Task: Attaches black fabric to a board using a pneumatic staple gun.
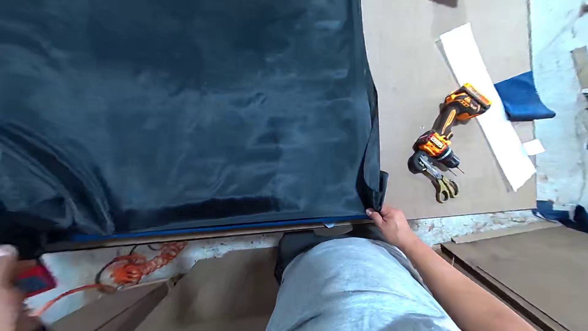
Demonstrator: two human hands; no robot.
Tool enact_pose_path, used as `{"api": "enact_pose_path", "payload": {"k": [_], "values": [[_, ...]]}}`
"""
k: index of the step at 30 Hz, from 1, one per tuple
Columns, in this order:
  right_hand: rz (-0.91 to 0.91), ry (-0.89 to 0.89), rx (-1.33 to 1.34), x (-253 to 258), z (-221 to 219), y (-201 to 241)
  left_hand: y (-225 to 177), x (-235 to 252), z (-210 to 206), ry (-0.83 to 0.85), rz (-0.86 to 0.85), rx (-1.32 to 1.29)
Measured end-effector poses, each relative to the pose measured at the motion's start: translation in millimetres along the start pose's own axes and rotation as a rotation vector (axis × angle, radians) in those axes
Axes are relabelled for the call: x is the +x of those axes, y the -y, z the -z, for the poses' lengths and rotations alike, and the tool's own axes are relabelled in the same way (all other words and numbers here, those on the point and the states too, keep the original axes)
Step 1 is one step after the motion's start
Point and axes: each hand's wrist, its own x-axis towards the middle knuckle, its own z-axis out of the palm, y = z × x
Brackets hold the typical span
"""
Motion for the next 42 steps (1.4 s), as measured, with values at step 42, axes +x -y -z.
{"api": "enact_pose_path", "payload": {"k": [42], "values": [[0.481, 0.393, 0.067, 53.0, 18.6, -42.4, -19.4, -373.4, -186.6, 0.647, 0.1, 0.001]]}}
